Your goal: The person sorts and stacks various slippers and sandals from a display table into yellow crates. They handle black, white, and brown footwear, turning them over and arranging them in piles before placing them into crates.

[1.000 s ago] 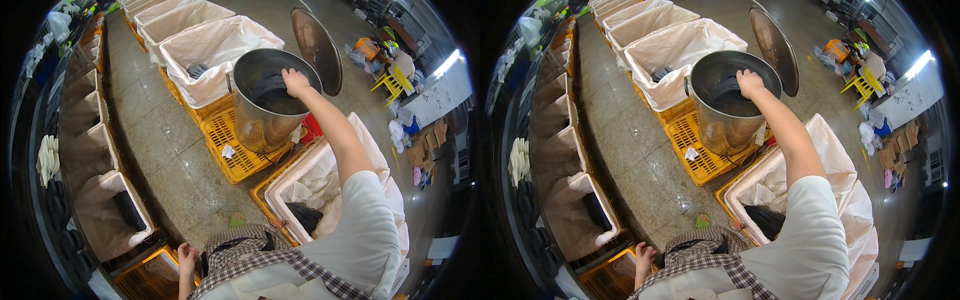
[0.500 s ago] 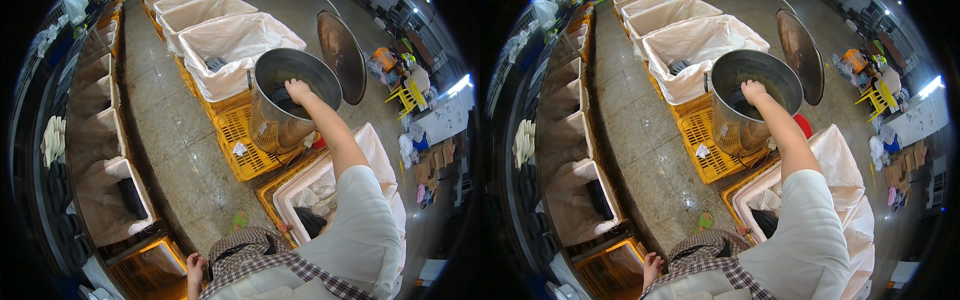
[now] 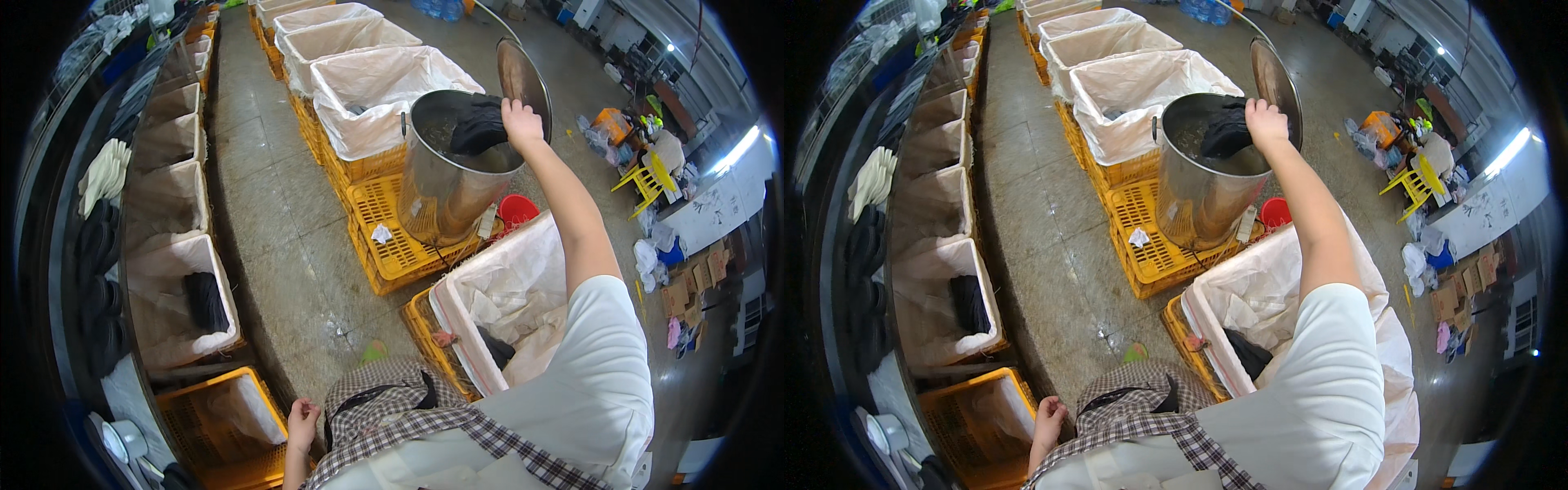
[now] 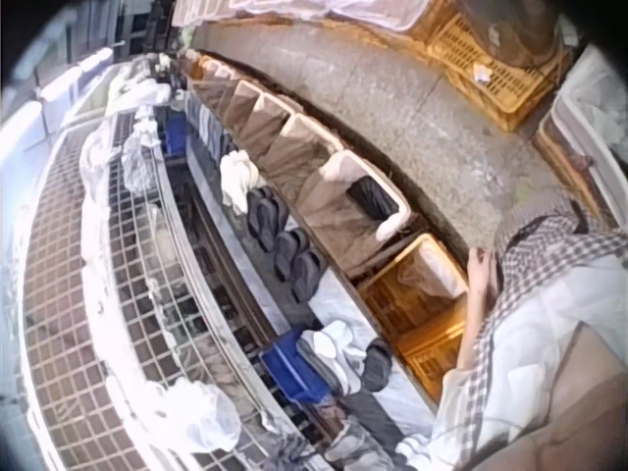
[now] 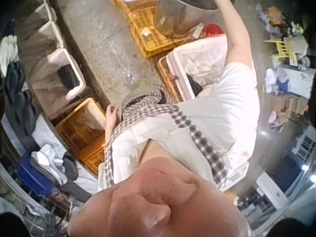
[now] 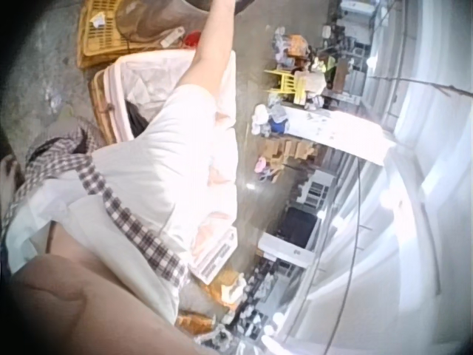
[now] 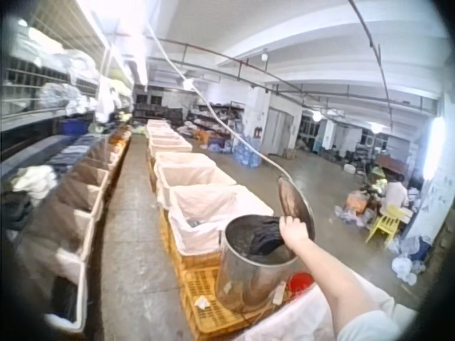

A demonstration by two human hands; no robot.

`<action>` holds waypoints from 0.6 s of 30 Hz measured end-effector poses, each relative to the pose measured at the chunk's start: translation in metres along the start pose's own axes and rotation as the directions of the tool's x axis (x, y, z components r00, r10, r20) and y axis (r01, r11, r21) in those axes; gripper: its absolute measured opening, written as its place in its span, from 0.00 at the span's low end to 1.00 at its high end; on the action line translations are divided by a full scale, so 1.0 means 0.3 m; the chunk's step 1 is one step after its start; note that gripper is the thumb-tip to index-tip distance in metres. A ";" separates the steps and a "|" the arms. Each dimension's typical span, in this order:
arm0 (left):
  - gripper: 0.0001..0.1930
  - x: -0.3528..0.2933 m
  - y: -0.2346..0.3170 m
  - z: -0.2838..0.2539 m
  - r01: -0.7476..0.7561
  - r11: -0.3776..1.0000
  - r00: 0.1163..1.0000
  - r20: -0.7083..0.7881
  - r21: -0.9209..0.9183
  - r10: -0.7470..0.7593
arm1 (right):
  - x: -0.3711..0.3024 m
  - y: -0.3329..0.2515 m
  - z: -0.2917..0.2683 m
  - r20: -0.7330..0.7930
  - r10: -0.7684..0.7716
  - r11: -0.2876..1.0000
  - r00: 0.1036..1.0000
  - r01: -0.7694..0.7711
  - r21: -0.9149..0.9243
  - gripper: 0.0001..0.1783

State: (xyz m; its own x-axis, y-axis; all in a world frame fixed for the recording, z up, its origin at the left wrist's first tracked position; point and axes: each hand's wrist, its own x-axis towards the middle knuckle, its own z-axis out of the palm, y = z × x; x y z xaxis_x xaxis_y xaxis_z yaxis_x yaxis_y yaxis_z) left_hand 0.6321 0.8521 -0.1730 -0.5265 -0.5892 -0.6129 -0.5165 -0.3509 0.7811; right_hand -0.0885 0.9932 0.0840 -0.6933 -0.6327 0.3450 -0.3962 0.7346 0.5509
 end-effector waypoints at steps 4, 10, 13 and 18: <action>0.15 -0.125 -0.146 -0.051 -0.102 0.981 0.995 0.005 0.166 0.102 | -0.125 0.026 -0.070 -0.108 0.091 0.992 0.990 -0.100 -0.079 0.23; 0.17 -0.385 -0.316 -0.082 0.036 0.963 0.998 0.033 0.268 -0.046 | -0.302 0.012 -0.080 -0.247 0.070 0.990 0.967 -0.099 -0.104 0.22; 0.18 -0.476 -0.349 -0.077 0.039 0.940 0.997 0.052 0.340 -0.060 | -0.343 -0.011 -0.070 -0.221 0.111 0.985 0.969 -0.137 -0.106 0.21; 0.16 -0.565 -0.368 -0.037 0.108 0.943 0.993 0.012 0.316 -0.118 | -0.366 0.059 -0.086 -0.206 0.220 0.975 0.954 -0.221 0.016 0.25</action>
State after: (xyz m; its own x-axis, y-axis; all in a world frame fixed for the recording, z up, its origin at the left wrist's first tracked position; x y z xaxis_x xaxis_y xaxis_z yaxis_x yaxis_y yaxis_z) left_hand 0.7858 0.9827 -0.1541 -0.4702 -0.5350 -0.7019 -0.7572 -0.1641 0.6323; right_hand -0.0039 1.0693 0.0754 -0.6243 -0.4924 0.6065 -0.2426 0.8602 0.4486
